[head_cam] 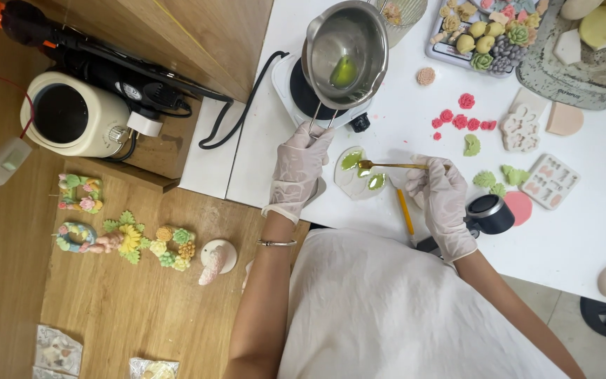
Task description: Pouring melted wax into molds to create decorative leaves and using a heat tool to smooth or adjust the wax.
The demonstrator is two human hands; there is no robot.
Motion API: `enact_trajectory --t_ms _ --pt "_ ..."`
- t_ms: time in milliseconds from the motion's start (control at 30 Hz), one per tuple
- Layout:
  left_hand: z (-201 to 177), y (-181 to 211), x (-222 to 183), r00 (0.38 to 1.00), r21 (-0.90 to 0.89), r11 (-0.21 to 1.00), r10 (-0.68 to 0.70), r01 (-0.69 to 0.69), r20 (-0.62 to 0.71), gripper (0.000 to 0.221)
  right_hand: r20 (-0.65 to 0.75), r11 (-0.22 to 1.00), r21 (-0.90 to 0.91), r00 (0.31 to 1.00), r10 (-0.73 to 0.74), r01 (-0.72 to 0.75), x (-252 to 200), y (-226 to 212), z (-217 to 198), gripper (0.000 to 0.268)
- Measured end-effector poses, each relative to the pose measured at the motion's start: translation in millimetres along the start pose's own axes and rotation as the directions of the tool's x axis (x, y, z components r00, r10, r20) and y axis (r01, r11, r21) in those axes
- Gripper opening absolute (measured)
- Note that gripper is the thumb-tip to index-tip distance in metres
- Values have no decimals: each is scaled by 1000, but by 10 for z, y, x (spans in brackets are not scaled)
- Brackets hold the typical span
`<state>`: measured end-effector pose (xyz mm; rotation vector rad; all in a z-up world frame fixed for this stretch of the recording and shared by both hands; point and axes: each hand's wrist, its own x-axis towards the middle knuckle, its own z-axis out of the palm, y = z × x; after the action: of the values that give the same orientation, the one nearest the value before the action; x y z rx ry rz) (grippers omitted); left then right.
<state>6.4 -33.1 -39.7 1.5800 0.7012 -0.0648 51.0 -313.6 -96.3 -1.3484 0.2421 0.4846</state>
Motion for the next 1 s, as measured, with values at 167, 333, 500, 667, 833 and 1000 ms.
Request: enact_trajectory --t_ms 167,333,500,667,833,1000 --pt "9 11 7 999 -35 998 -48 48 7 23 28 991 -95 995 -91 93 19 62 3 31" --pt "4 -42 11 1000 -31 999 15 -14 9 22 42 979 -154 991 -124 130 9 96 16 32" --pt "14 -86 35 1000 -62 998 -14 15 15 22 29 976 -175 991 -130 133 -12 38 44 32" --pt "-2 -20 10 998 -54 997 -59 60 16 21 -26 997 0 997 -77 77 -85 -224 100 32" --pt "3 -60 23 1000 -90 996 -9 11 30 20 -68 982 185 997 -27 39 -13 -630 231 34" --pt "1 13 6 996 -103 991 -86 88 25 20 9 955 116 961 -277 274 384 -991 652 33"
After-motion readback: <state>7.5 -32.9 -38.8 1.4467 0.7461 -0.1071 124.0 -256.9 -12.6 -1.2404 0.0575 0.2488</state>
